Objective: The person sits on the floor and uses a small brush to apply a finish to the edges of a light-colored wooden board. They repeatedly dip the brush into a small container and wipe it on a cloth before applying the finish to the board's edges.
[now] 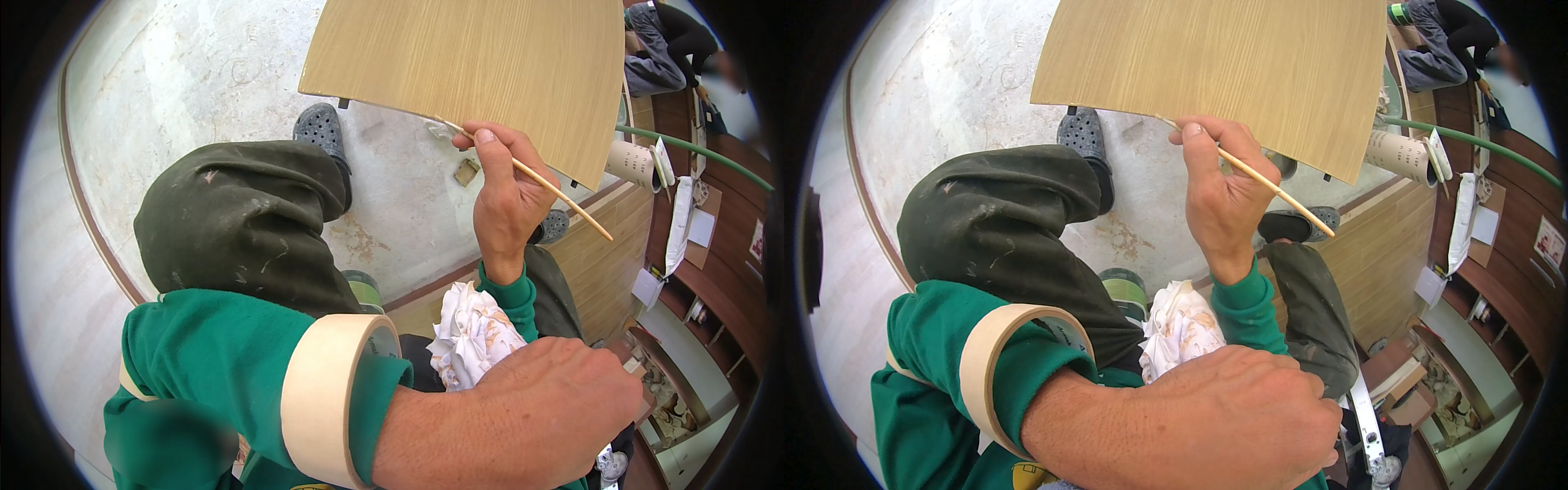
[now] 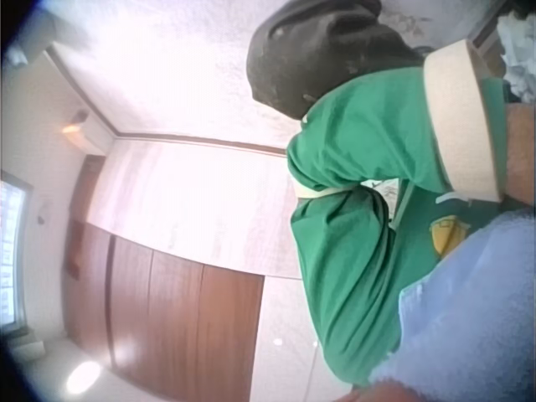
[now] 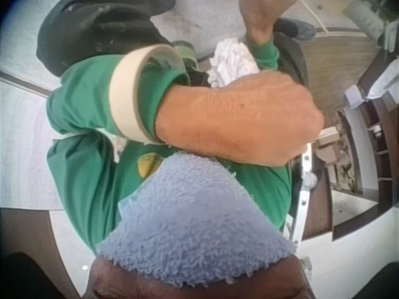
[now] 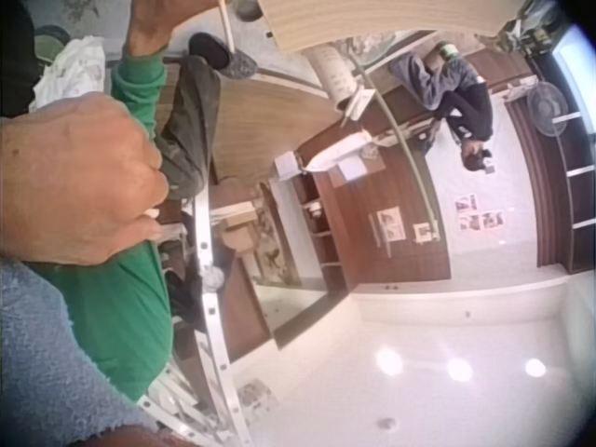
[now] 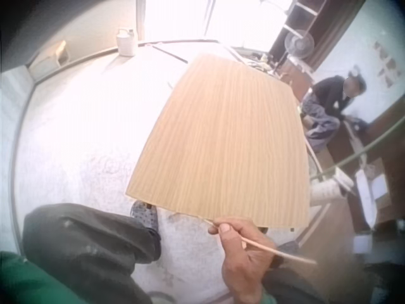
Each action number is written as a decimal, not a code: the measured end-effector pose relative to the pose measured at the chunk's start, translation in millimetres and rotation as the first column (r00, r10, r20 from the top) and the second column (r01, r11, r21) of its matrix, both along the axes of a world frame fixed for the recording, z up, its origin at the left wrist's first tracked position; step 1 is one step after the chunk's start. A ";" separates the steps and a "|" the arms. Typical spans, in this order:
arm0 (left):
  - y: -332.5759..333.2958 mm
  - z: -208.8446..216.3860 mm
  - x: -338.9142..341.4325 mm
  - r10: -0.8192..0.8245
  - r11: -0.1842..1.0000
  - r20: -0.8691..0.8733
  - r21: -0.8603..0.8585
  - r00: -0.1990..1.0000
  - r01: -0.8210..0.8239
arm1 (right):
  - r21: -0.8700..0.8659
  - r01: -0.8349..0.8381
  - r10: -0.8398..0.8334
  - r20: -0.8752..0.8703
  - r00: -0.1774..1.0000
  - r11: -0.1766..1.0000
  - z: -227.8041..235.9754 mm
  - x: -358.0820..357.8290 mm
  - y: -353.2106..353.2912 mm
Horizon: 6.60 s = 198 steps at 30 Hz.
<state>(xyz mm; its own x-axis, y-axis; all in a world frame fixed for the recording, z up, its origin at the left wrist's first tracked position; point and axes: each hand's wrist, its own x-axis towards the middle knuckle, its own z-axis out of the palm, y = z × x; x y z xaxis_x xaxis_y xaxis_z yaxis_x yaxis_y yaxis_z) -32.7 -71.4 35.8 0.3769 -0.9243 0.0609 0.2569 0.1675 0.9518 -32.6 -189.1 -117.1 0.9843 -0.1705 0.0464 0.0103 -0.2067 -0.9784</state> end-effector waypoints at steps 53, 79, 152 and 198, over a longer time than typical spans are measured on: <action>-9.3 7.6 -17.0 0.074 0.991 0.116 0.105 0.990 -0.087 | -0.050 0.032 -0.031 0.003 0.999 0.998 0.3 0.9 11.9; -3.6 5.2 -15.5 0.014 0.995 0.070 0.094 0.997 -0.021 | -0.079 0.017 -0.018 -0.014 1.000 0.997 0.5 -2.0 11.6; -10.6 -2.7 -32.5 0.000 0.985 0.082 0.172 0.997 -0.014 | 0.020 0.094 -0.094 -0.001 0.996 0.995 0.6 -2.8 8.9; -56.6 -59.8 -33.1 0.364 0.790 -0.445 0.613 0.818 -0.018 | 0.452 0.238 -0.199 -0.133 0.971 0.860 110.0 -167.0 -107.9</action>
<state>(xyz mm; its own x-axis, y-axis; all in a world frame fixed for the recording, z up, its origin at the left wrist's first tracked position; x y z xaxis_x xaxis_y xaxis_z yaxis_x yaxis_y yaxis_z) -65.7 -128.0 -23.9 0.3600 -0.6232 -0.6943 0.7540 -0.2439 0.6099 -199.6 -297.0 -7.1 0.9162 -0.3644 -0.1666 -0.0627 0.2805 -0.9578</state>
